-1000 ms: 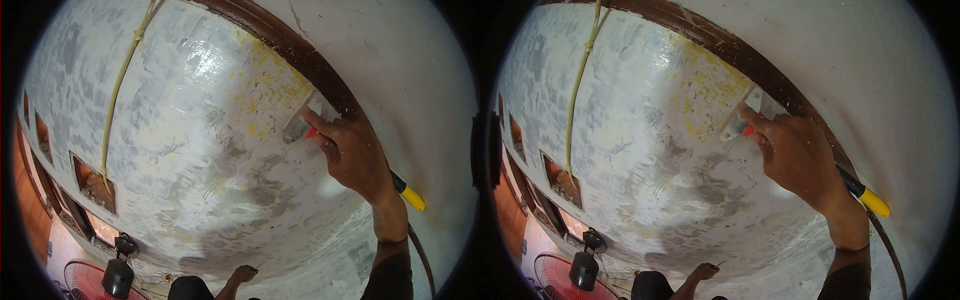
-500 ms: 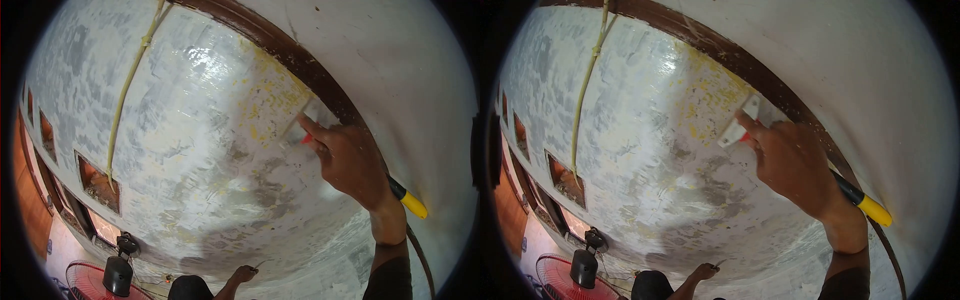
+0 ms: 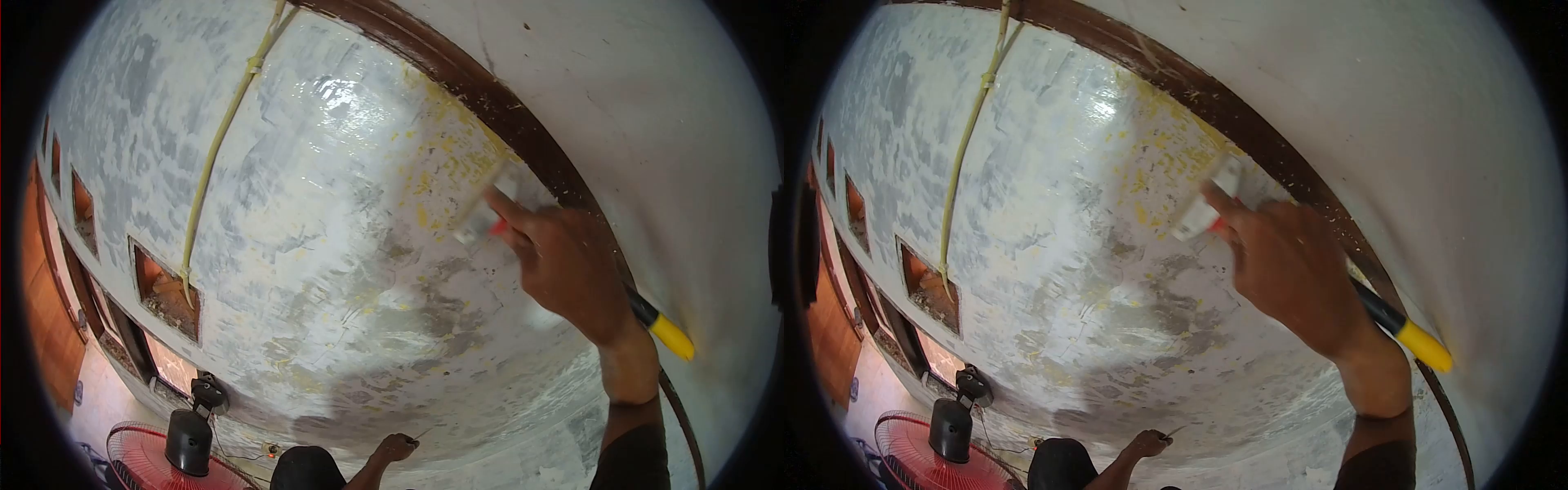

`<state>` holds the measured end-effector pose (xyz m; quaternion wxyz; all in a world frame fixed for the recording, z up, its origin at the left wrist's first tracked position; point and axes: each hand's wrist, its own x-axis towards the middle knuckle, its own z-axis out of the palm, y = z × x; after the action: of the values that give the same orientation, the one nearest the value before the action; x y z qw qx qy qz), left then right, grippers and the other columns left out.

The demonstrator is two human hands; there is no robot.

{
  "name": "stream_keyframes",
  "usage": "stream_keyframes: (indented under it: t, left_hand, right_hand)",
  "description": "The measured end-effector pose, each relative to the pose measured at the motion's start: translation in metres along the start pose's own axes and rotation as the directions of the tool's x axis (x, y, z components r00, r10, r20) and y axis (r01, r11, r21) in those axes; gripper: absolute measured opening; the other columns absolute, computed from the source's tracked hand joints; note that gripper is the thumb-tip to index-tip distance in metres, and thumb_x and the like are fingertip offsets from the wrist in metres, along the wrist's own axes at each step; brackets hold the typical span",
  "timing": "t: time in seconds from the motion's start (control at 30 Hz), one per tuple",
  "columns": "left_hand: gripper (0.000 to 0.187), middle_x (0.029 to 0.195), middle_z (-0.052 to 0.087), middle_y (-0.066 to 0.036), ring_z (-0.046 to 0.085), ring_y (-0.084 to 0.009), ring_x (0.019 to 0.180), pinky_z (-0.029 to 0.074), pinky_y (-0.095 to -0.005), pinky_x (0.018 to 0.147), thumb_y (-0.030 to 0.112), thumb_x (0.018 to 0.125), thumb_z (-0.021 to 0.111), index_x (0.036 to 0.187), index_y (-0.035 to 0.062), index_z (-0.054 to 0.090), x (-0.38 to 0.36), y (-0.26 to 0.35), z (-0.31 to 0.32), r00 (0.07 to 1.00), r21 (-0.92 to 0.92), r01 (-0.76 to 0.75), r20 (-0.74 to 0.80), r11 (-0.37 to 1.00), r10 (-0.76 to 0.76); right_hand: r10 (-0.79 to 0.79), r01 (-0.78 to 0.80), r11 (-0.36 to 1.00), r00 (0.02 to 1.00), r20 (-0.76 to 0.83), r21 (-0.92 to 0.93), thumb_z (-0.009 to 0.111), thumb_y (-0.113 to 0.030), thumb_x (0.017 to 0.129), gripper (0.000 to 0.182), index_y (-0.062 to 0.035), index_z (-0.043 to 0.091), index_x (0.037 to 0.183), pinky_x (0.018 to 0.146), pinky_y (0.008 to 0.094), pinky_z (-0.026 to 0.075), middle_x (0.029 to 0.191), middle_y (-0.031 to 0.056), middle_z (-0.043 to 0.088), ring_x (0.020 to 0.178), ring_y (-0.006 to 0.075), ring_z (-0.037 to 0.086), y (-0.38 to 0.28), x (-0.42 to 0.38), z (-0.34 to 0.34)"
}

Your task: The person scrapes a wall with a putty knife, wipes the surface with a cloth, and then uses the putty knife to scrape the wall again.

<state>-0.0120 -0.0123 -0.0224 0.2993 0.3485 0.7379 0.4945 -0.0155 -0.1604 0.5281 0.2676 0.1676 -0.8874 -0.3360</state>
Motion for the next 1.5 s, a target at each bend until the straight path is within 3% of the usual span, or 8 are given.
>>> stream_keyframes:
  t: [0.17, 0.23, 0.43, 0.87, 0.97, 1.03, 1.17, 1.5]
  left_hand:
    - [0.047, 0.113, 0.066, -0.019, 0.060, -0.0389, 0.108, 0.047, -0.0446, 0.096, 0.048, 0.091, 0.049, 0.113, 0.0120, 0.069, -0.003, -0.001, 0.002, 0.999, -0.013, 0.032, 0.040, 0.999, -0.032]
    - [0.047, 0.113, 0.066, -0.019, 0.060, -0.0390, 0.107, 0.047, -0.0445, 0.095, 0.048, 0.091, 0.049, 0.113, 0.0120, 0.070, 0.000, -0.001, 0.002, 1.000, 0.012, 0.004, 0.018, 1.000, -0.004]
    - [0.046, 0.113, 0.066, -0.017, 0.060, -0.0386, 0.108, 0.046, -0.0447, 0.096, 0.049, 0.091, 0.049, 0.113, 0.0142, 0.070, -0.003, 0.003, 0.004, 0.994, -0.012, 0.076, 0.084, 0.997, -0.074]
    - [0.051, 0.104, 0.069, -0.019, 0.063, -0.0398, 0.101, 0.048, -0.0471, 0.090, 0.054, 0.090, 0.050, 0.108, 0.0114, 0.071, 0.016, -0.013, 0.023, 1.000, 0.025, -0.030, -0.004, 0.999, 0.030]
    - [0.051, 0.109, 0.067, -0.020, 0.061, -0.0391, 0.105, 0.047, -0.0465, 0.092, 0.054, 0.090, 0.050, 0.109, 0.0114, 0.071, 0.002, -0.004, 0.017, 0.997, -0.048, 0.059, 0.057, 0.997, -0.056]
    - [0.050, 0.111, 0.067, -0.020, 0.060, -0.0391, 0.106, 0.046, -0.0461, 0.093, 0.053, 0.090, 0.050, 0.109, 0.0114, 0.071, 0.004, -0.006, 0.015, 1.000, -0.001, 0.017, 0.024, 1.000, -0.017]
    - [0.050, 0.109, 0.067, -0.020, 0.061, -0.0397, 0.104, 0.047, -0.0462, 0.092, 0.053, 0.090, 0.050, 0.109, 0.0113, 0.071, 0.007, -0.003, 0.012, 0.999, -0.007, 0.017, 0.041, 1.000, -0.016]
    - [0.050, 0.109, 0.067, -0.020, 0.061, -0.0398, 0.104, 0.047, -0.0461, 0.092, 0.052, 0.091, 0.049, 0.109, 0.0117, 0.070, 0.008, -0.004, 0.008, 0.996, -0.001, 0.062, 0.067, 0.998, -0.062]
  right_hand:
    - [-0.022, 0.026, 0.998, 0.997, -0.077, 0.049, 0.062, -0.004, 0.084, 0.044, -0.0080, 0.059, 0.128, 0.063, 0.0401, 0.047, 0.075, 0.0191, 0.064, 0.063, 0.0338, 0.061, 0.011, -0.010, 0.004]
    - [0.067, -0.065, 0.988, 0.998, -0.004, 0.139, 0.061, -0.004, 0.085, 0.042, -0.0068, 0.060, 0.126, 0.063, 0.0400, 0.047, 0.075, 0.0198, 0.064, 0.063, 0.0355, 0.060, 0.013, -0.010, 0.004]
    - [0.007, -0.002, 0.995, 0.999, -0.052, 0.095, 0.060, -0.003, 0.085, 0.040, -0.0056, 0.061, 0.126, 0.063, 0.0395, 0.047, 0.074, 0.0192, 0.065, 0.062, 0.0342, 0.061, 0.014, -0.009, -0.001]
    - [0.029, -0.026, 0.996, 0.999, -0.031, 0.083, 0.062, -0.006, 0.085, 0.044, -0.0100, 0.059, 0.129, 0.063, 0.0397, 0.048, 0.077, 0.0166, 0.066, 0.064, 0.0321, 0.062, 0.010, -0.004, 0.001]
    - [0.055, -0.057, 0.993, 0.998, 0.020, 0.106, 0.062, -0.005, 0.084, 0.046, -0.0101, 0.058, 0.130, 0.063, 0.0402, 0.048, 0.078, 0.0168, 0.066, 0.062, 0.0321, 0.061, 0.009, -0.005, 0.002]
    - [-0.022, 0.039, 0.985, 0.994, -0.103, 0.167, 0.061, -0.003, 0.085, 0.046, -0.0094, 0.058, 0.130, 0.062, 0.0388, 0.048, 0.080, 0.0178, 0.066, 0.061, 0.0321, 0.061, 0.013, -0.005, 0.007]
    - [0.048, -0.044, 0.986, 0.999, -0.022, 0.159, 0.060, -0.002, 0.085, 0.046, -0.0101, 0.058, 0.130, 0.062, 0.0364, 0.048, 0.082, 0.0187, 0.066, 0.062, 0.0325, 0.061, 0.011, -0.001, 0.008]
    - [-0.032, 0.055, 0.983, 0.991, -0.131, 0.176, 0.060, -0.001, 0.084, 0.052, -0.0113, 0.054, 0.134, 0.065, 0.0381, 0.050, 0.085, 0.0181, 0.067, 0.068, 0.0329, 0.064, 0.019, -0.005, 0.019]
